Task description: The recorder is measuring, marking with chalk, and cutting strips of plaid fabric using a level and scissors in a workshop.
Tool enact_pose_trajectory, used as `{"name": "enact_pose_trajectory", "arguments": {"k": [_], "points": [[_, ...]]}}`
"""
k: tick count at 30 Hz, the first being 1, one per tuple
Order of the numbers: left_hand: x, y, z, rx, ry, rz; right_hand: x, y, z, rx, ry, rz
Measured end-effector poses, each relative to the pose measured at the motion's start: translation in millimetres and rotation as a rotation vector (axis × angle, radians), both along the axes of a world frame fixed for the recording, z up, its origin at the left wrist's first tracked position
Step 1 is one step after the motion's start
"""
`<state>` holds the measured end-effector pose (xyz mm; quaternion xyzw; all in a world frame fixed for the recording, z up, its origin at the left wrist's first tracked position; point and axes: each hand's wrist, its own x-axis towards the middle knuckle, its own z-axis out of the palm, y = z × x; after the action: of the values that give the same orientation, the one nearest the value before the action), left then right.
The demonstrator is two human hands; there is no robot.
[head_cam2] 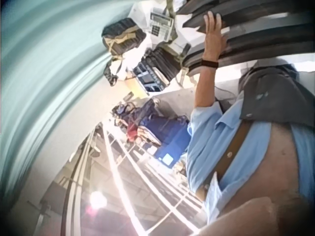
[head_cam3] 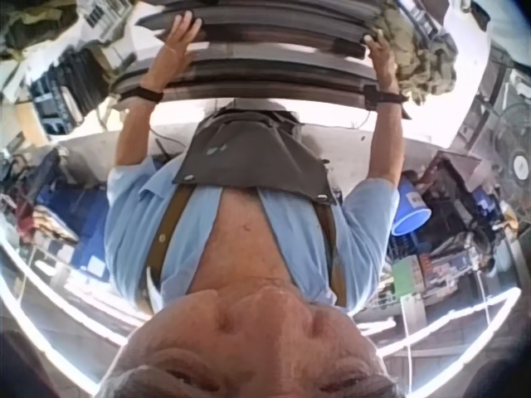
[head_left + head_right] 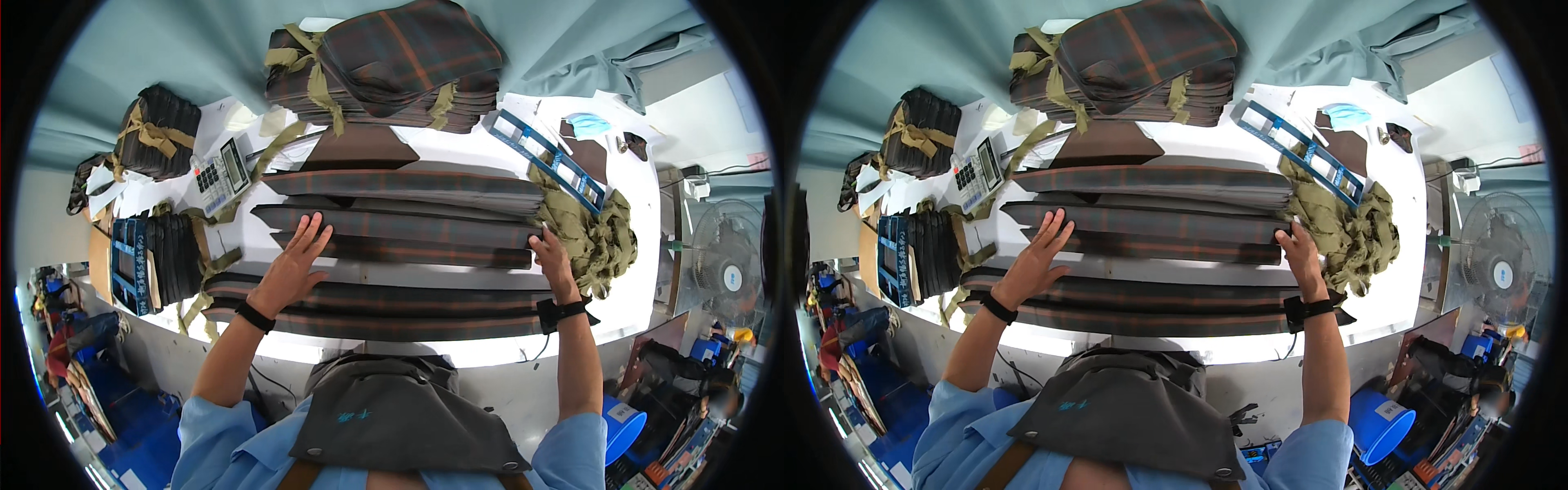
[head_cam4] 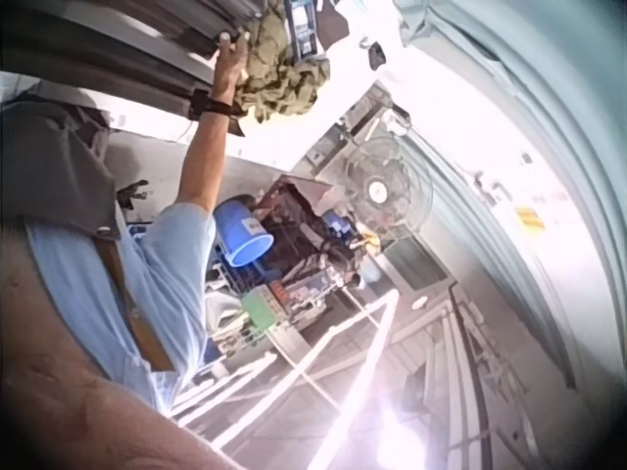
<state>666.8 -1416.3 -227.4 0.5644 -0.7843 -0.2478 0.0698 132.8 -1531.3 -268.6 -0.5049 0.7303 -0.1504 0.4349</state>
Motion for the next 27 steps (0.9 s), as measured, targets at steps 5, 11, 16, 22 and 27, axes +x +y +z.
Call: {"name": "enact_pose_trajectory", "arguments": {"k": [5, 11, 16, 22, 27], "points": [[6, -2, -7, 0.019, 0.01, -0.017, -8, -3, -6, -0.051, -0.011, 0.122], [19, 0, -18, -0.08, 0.101, 0.009, -4, -5, -6, -0.212, -0.033, 0.059], [16, 0, -17, -0.085, 0.112, 0.064, -8, -4, -5, -0.24, 0.095, 0.09], [11, 2, -1, -0.096, 0.09, 0.139, -10, 7, 21, -0.324, 0.141, 0.082], [5, 18, 33, -0.29, 0.096, 0.21, 5, 64, 81, -0.53, 0.024, 0.034]]}}
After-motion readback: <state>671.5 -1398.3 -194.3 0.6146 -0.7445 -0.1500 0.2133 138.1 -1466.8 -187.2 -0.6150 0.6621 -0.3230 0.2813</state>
